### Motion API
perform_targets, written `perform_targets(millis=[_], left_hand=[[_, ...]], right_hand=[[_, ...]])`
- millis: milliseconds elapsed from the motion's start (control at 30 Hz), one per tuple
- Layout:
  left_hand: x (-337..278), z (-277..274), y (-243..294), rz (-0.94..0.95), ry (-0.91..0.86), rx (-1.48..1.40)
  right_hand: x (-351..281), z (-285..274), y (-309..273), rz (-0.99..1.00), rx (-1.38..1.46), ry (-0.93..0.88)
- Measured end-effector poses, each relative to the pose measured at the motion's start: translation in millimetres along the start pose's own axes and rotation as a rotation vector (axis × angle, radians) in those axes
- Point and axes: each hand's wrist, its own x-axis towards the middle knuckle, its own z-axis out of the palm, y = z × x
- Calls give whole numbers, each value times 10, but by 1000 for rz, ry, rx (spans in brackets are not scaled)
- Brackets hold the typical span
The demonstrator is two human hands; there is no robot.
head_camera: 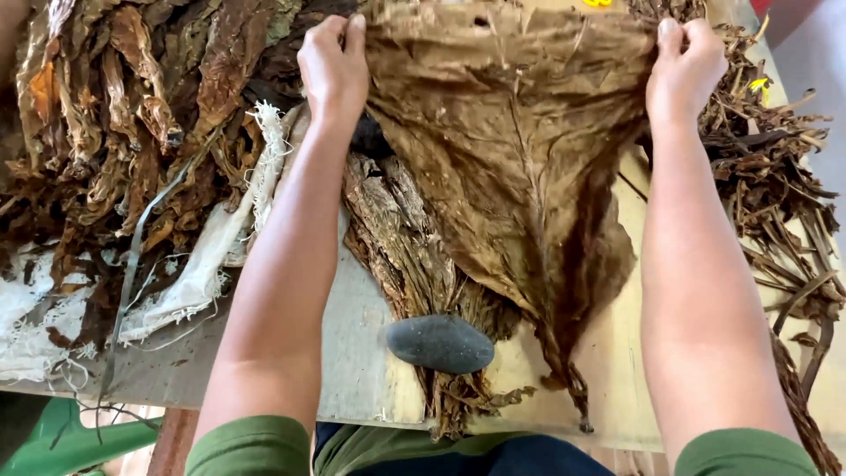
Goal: Smoothing out and flattening large dried tobacco leaves on a table, using stones to hold them in place.
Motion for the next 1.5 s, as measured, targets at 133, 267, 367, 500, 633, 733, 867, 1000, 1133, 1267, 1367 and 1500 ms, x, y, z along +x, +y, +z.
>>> perform_targets(millis=[133,267,367,500,633,733,867,1000,1133,1267,1367,1500], left_hand=[[-365,-186,475,-440,-318,-170],[-755,-73,372,-505,-528,-137],[-785,525,-376,-291,-443,-272],[-994,401,-75,-307,-485,-140],[-989,32,235,-343,-310,-327],[-666,-79,48,-294,-227,-128],[-590,-130,-124,-252,-210,73],[-1056,-406,310,-513,-471,-101],[-1329,-364,243,-552,-614,-332],[-1565,-377,316,-601,-731,-433],[-1601,-368,434,-563,-753,-336],[-1286,-313,445,-357,-374,-353]], right_hand=[[-143,-146,-641,384,177,-429],[-455,-279,-622,529,-83,-827],[-711,-39,82,380,39,-575],[-729,-63,-114,303,-15,-381],[-683,-221,-360,237,-9,-206],[-641,-331,-229,270,-202,-197],[-715,-344,-360,429,-190,-248],[-854,-608,-671,506,-143,-445],[-1102,-1011,-1120,707,-289,-775],[-1343,-1047,-829,622,-241,-755],[-1389,-1122,-1028,550,-96,-661],[-1258,-1126,-950,534,117,-209]])
